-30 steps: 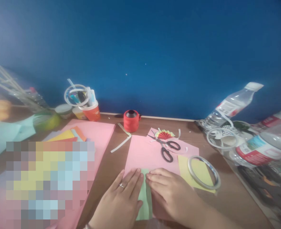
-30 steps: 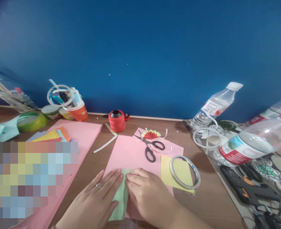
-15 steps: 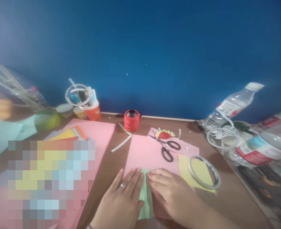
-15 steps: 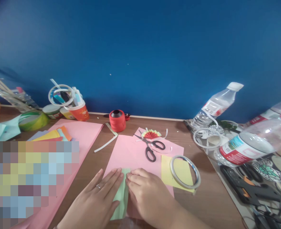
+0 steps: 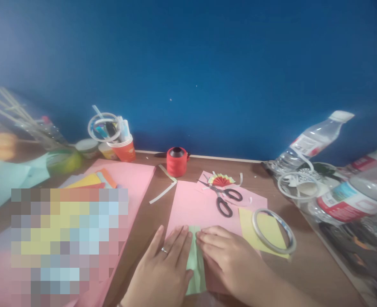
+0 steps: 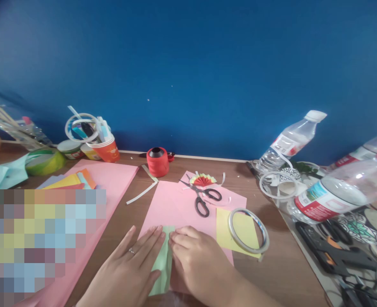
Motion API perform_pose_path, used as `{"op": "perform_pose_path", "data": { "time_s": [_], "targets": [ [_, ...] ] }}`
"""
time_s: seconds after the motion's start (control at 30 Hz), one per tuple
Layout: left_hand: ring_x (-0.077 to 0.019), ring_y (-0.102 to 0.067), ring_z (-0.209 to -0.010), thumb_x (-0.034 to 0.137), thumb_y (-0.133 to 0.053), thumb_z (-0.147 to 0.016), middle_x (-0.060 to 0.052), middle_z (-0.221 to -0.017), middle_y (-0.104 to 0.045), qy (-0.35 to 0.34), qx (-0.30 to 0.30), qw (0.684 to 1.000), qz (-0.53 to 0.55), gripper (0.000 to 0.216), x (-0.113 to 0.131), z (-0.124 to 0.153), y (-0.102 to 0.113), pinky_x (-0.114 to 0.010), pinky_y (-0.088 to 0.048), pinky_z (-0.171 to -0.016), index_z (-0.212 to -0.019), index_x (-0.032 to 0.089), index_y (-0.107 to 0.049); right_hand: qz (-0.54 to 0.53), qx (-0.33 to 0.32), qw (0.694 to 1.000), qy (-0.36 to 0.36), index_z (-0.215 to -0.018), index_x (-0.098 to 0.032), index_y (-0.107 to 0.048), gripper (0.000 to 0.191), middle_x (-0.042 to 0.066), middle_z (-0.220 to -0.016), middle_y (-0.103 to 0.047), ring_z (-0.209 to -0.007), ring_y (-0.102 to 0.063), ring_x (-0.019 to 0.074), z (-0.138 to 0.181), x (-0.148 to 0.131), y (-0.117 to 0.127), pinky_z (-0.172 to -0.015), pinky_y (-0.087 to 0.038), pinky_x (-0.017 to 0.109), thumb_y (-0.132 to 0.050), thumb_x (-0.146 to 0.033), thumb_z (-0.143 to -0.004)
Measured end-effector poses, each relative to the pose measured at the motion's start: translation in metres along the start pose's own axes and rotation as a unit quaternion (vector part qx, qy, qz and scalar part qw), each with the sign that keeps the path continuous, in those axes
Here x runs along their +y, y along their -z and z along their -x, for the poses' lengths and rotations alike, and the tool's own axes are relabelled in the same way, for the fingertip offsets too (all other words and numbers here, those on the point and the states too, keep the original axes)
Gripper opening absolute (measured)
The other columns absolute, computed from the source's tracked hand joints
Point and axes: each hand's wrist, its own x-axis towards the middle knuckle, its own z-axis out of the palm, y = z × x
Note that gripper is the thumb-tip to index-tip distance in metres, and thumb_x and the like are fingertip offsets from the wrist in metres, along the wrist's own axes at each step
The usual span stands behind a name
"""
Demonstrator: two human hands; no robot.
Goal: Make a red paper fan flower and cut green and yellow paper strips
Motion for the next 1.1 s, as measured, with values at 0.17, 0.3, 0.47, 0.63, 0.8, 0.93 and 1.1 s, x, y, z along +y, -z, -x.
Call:
{"op": "perform_pose_path", "data": {
  "time_s": [0.17,0.3,0.47,0.63,0.8,0.93,1.1],
  "targets": [
    [-0.0205,-0.048,-0.113,0.032,-0.032,-0.087,-0.006,-0.125,-0.051,0.002,-0.006,1.0,0.009,0.04,-0.001,0.001,-0.003,-0.043,-0.025,-0.096,-0.122,0.016,-0.046,0.007,0.004,1.0,0.007,-0.087,-0.017,-0.064,0.021,0.004,-0.093,-0.066,-0.094,-0.053,0.0158,0.0,0.002,0.0,-0.085,-0.044,0.027,-0.044,-0.011,-0.084],
    [-0.0191,-0.039,-0.12,0.023,-0.034,-0.085,-0.004,-0.133,-0.042,-0.011,-0.033,0.999,0.023,0.046,-0.006,0.002,-0.008,-0.043,-0.02,-0.1,-0.13,0.018,-0.034,0.011,0.011,0.999,0.033,-0.1,-0.016,-0.062,0.024,0.005,-0.102,-0.065,-0.097,-0.053,0.017,0.0,0.006,0.005,-0.086,-0.044,0.029,-0.043,-0.014,-0.085],
    [-0.0188,-0.029,-0.126,0.019,-0.035,-0.083,-0.003,-0.139,-0.032,-0.024,-0.061,0.997,0.033,0.054,-0.012,0.002,-0.014,-0.044,-0.018,-0.102,-0.135,0.018,-0.022,0.01,0.006,0.999,0.041,-0.102,-0.014,-0.061,0.025,0.005,-0.1,-0.065,-0.095,-0.053,0.0171,-0.002,0.007,0.007,-0.085,-0.045,0.029,-0.042,-0.014,-0.085],
    [-0.019,-0.031,-0.125,0.018,-0.035,-0.082,-0.004,-0.138,-0.033,-0.009,-0.063,0.998,0.027,0.054,-0.008,0.004,-0.015,-0.044,-0.02,-0.102,-0.135,0.019,-0.024,0.009,0.012,1.0,0.024,-0.1,-0.016,-0.061,0.025,0.002,-0.099,-0.066,-0.095,-0.053,0.0165,-0.001,0.005,0.003,-0.087,-0.043,0.028,-0.043,-0.012,-0.084],
    [-0.0202,-0.033,-0.124,0.019,-0.036,-0.081,-0.005,-0.138,-0.034,-0.005,-0.056,0.998,0.024,0.054,-0.006,0.006,-0.013,-0.045,-0.021,-0.101,-0.135,0.018,-0.024,0.0,-0.001,1.0,0.012,-0.098,-0.017,-0.062,0.024,0.003,-0.098,-0.065,-0.095,-0.052,0.0167,0.0,0.004,0.003,-0.085,-0.043,0.028,-0.043,-0.012,-0.084],
    [-0.0199,-0.035,-0.123,0.018,-0.035,-0.082,-0.004,-0.137,-0.035,0.004,-0.065,0.998,0.028,0.053,-0.005,0.004,-0.011,-0.046,-0.021,-0.101,-0.134,0.019,-0.026,-0.003,-0.006,1.0,0.009,-0.099,-0.017,-0.061,0.025,0.002,-0.099,-0.065,-0.094,-0.052,0.0168,0.0,0.004,0.004,-0.085,-0.043,0.028,-0.042,-0.011,-0.084],
    [-0.021,-0.033,-0.124,0.017,-0.035,-0.081,-0.006,-0.138,-0.033,0.0,-0.067,0.998,0.021,0.054,-0.006,0.005,-0.011,-0.047,-0.02,-0.101,-0.134,0.018,-0.025,-0.005,-0.005,1.0,0.006,-0.097,-0.018,-0.061,0.024,0.002,-0.099,-0.065,-0.095,-0.052,0.0164,0.0,0.005,0.003,-0.085,-0.043,0.027,-0.043,-0.011,-0.084]
  ]
}}
